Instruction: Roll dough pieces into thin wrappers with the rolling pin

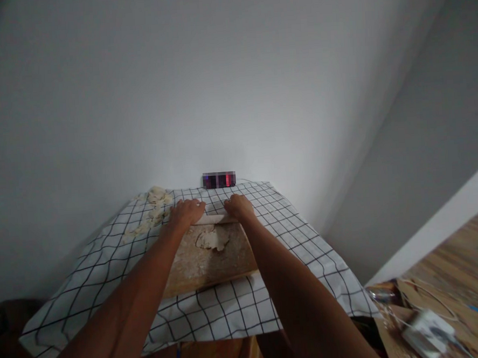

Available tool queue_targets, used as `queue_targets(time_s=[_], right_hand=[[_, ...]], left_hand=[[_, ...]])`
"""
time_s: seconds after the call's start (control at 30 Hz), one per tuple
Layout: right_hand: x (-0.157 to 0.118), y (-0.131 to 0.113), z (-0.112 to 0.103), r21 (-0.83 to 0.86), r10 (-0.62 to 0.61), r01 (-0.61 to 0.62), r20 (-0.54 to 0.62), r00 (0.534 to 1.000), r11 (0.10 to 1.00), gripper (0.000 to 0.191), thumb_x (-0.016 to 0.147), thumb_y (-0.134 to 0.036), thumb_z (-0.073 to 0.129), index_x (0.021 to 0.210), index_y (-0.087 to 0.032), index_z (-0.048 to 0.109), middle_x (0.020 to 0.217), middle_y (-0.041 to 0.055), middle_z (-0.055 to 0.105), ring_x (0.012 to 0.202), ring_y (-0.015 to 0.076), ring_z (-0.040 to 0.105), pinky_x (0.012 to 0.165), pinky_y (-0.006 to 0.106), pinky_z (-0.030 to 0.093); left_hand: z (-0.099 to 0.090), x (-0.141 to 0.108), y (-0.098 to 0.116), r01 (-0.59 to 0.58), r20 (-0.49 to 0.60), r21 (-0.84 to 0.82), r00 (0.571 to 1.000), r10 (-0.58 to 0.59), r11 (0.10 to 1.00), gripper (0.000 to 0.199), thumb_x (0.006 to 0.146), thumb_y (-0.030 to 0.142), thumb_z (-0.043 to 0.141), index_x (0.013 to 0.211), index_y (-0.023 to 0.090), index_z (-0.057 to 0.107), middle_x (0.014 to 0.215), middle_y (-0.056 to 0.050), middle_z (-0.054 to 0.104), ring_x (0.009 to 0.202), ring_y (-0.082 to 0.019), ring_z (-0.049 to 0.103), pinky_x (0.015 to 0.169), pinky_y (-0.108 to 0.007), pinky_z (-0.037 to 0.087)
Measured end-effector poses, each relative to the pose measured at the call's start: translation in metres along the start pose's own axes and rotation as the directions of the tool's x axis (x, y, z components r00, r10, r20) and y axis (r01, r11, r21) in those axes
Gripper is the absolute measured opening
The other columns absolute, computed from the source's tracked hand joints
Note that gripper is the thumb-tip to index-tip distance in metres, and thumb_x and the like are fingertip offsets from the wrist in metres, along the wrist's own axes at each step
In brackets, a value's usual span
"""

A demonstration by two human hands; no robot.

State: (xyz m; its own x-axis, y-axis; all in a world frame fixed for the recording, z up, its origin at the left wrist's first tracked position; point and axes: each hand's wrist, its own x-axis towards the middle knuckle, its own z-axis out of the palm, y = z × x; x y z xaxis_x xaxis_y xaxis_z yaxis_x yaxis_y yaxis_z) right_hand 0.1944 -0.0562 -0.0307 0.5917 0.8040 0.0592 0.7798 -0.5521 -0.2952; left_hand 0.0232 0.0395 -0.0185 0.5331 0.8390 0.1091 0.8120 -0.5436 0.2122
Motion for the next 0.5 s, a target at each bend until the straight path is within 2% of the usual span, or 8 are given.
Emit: queue_targets(time_s=[0.27,0.5], right_hand=[[0.018,0.003,0.004,-0.032,-0.013,0.012,-0.044,0.999,0.999,0.045,0.107,-0.038,0.044,0.130,-0.017,0.077,0.137,0.0188,0.074,0.126,0.0292,0.069,0.100,0.037,0.052],[0.031,0.005,0.007,-0.047,-0.019,0.017,-0.047,0.999,0.999,0.043,0.108,-0.037,0.045,0.128,-0.016,0.077,0.137,0.0194,0.074,0.124,0.0280,0.069,0.100,0.036,0.051]], left_hand=[[0.002,0.010,-0.001,0.028,0.004,-0.034,1.000,-0.028,0.999,0.060,0.107,0.049,0.034,0.137,0.017,0.075,0.148,-0.024,0.069,0.143,-0.042,0.057,0.111,-0.063,0.044],[-0.002,0.011,0.001,0.064,0.000,-0.069,0.998,-0.064,0.996,0.064,0.107,0.050,0.033,0.137,0.009,0.073,0.148,-0.024,0.068,0.142,-0.041,0.057,0.114,-0.057,0.045]])
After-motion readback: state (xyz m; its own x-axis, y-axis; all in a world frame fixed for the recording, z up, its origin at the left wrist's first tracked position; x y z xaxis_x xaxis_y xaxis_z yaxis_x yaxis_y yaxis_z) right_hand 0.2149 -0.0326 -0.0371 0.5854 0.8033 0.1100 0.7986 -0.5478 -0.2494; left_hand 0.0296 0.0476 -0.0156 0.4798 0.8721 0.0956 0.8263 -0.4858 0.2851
